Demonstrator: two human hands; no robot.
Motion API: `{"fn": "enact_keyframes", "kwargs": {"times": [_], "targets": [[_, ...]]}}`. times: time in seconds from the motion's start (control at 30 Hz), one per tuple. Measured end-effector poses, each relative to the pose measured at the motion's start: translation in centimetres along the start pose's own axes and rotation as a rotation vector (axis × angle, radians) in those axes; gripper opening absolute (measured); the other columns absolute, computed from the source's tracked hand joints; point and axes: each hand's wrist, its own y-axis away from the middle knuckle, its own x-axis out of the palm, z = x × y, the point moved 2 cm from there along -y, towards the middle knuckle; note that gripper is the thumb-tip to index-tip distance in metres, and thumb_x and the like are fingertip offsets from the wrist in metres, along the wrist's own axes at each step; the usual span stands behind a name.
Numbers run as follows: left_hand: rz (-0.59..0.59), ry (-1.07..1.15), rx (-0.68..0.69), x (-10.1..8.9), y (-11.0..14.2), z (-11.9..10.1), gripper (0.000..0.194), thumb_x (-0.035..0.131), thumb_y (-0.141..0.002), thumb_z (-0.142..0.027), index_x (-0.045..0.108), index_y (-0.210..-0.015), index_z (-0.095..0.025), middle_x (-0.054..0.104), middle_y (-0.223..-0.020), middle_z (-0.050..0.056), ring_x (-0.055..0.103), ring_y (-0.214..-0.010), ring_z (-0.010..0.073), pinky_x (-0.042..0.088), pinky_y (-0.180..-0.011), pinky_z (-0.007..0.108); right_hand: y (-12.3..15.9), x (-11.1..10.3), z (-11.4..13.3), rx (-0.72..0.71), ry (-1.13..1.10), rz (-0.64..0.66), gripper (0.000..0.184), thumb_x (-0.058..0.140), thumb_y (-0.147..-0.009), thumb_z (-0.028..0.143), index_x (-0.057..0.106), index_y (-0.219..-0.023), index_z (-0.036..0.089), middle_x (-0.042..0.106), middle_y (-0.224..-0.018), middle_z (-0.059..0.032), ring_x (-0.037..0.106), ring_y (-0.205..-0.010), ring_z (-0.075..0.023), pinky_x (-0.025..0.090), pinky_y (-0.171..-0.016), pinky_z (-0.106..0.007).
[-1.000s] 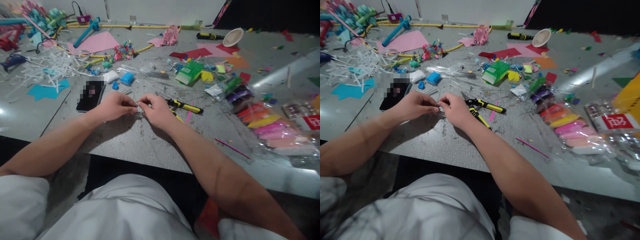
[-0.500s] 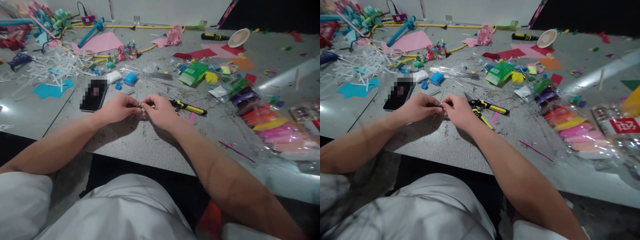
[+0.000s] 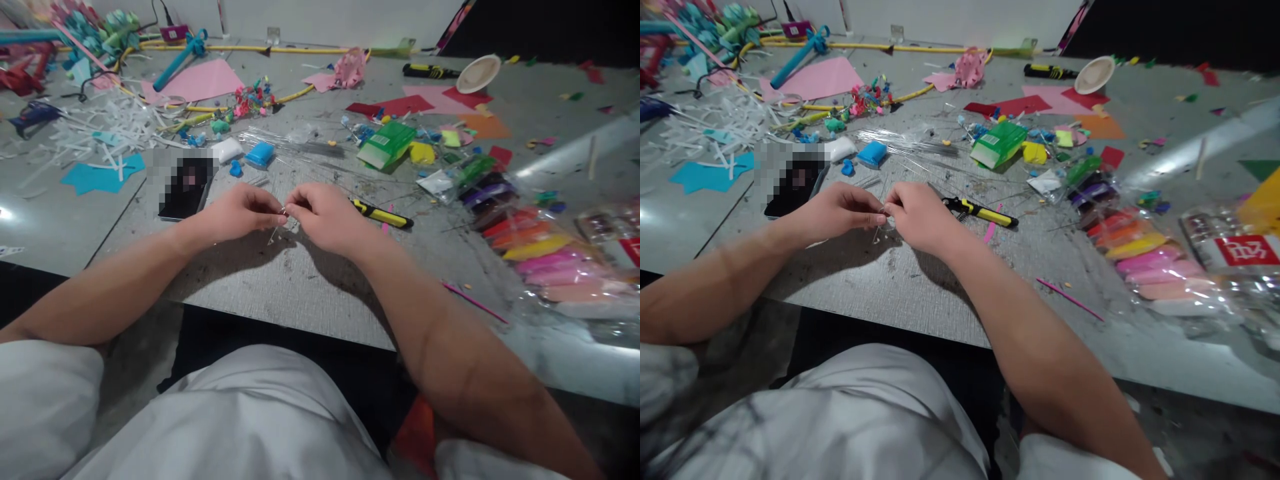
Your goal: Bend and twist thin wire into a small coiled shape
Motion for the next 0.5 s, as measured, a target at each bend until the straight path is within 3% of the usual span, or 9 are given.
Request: {"fn": "enact_keyframes", "kwargs": {"times": [0.17,0.23,0.33,0.43,0.5], "targets": [[-0.005,0.059,-0.013,-0.2,0.2,-0.7,0.015,0.098,-0.087,-0.029,0.086,-0.086,-0.019,0.076,-0.074,0.004,0.07,-0.07,0.018,0.055,-0.069,0.033,0.3,-0.4,0.4,-0.045,-0.025,-0.05,0.019,0.075,-0.102,0.015,0.068,-0.087,0.024,0.073,-0.085,-0.0019,0.065,-0.085,-0.0225,0.048,-0.085,-0.039],[-0.063,0.109,-0.008,-0.2,0.1,-0.7,0.016,0.097,-0.087,-0.027,0.084,-0.083,-0.019,0.076,-0.074,0.003,0.07,-0.07,0.0174,0.057,-0.071,0.034,0.2,-0.2,-0.1,-0.051,-0.143,-0.147,0.014,0.081,-0.102,0.023,0.069,-0.095,0.023,0.076,-0.093,-0.0028,0.067,-0.087,-0.0218,0.052,-0.086,-0.038],[-0.195,0.224,-0.031,-0.3,-0.2,-0.5,0.021,0.096,-0.09,-0.021,0.078,-0.08,-0.02,0.074,-0.074,0.001,0.069,-0.071,0.0161,0.058,-0.074,0.033,0.0,0.8,-1.3,0.008,-0.355,-0.267,0.024,0.086,-0.103,0.039,0.067,-0.098,0.025,0.075,-0.094,-0.0028,0.068,-0.087,-0.0209,0.057,-0.08,-0.036],[-0.303,0.34,-0.08,-0.4,-0.4,-0.1,0.023,0.093,-0.094,-0.016,0.075,-0.08,-0.02,0.072,-0.075,0.0,0.067,-0.068,0.014,0.056,-0.072,0.032,-0.2,2.6,-2.6,0.123,-0.527,-0.181,0.041,0.091,-0.098,0.06,0.068,-0.091,0.026,0.074,-0.084,-0.0011,0.068,-0.079,-0.0203,0.058,-0.068,-0.034],[-0.323,0.4,-0.099,-0.4,-0.5,0.1,0.024,0.092,-0.096,-0.015,0.074,-0.08,-0.02,0.071,-0.075,-0.001,0.066,-0.068,0.013,0.056,-0.073,0.032,-0.3,3.6,-2.9,0.112,-0.578,-0.102,0.047,0.094,-0.093,0.066,0.07,-0.088,0.026,0.074,-0.08,0.0,0.068,-0.075,-0.0192,0.061,-0.069,-0.034]]}}
